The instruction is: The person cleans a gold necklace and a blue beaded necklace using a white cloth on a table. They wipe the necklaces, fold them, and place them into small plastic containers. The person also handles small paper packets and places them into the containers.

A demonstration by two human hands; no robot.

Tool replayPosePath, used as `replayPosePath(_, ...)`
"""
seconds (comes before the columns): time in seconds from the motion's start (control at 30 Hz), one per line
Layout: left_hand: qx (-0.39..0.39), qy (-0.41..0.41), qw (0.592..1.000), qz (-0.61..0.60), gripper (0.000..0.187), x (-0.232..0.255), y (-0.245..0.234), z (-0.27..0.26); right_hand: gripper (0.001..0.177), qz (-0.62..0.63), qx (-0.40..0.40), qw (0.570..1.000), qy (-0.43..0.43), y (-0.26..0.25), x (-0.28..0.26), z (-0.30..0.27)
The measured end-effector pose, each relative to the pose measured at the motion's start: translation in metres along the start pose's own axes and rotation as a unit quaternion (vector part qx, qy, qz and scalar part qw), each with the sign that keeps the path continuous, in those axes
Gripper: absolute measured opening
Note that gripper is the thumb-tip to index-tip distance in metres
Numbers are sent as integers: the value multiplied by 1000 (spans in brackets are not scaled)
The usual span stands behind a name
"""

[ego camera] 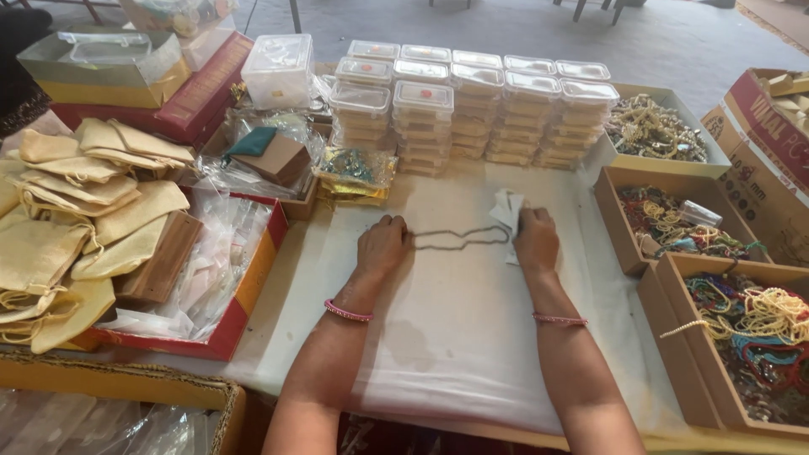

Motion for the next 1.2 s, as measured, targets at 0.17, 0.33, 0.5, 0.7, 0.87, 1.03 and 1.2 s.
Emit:
replayPosePath(0.17, 15, 36, 999, -14, 20, 9, -7, -6, 44, 29, -3, 975, -219, 0, -100, -4)
replayPosePath(0.33, 63, 164, 983, -45, 23, 16, 0, -4, 57, 106, -93, 942, -303, 9, -166, -12)
replayPosePath(0.5, 51, 125, 988, -75, 18, 22, -11, -3, 28, -11, -119, 968, -221, 29, -115, -5)
replayPosePath(0.7, 32, 16, 999, 15, 19, -13, 2, 9, 25, -165, -93, 977, -98, 24, -37, -2)
replayPosePath(0.87, 27, 29, 997, 71, 23, 18, -11, -6, 20, -196, -54, 973, -105, 13, -49, -2)
replayPosePath(1.03, 42, 76, 994, 71, 27, 23, 13, -2, 42, -60, -37, 957, -280, 8, -129, -10)
replayPosePath(1.2, 79, 231, 969, -27, 17, 36, 3, -12, 30, 37, -116, 959, -258, 24, -137, -9)
Point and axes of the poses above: each hand's wrist, its own z-axis towards the middle knuckle, its own y-axis out of the palm, x = y × z, the point moved 8 cm from there along z, towards the middle knuckle, and after that the axes turned 10 degrees about -y, right-handed, at the moved point
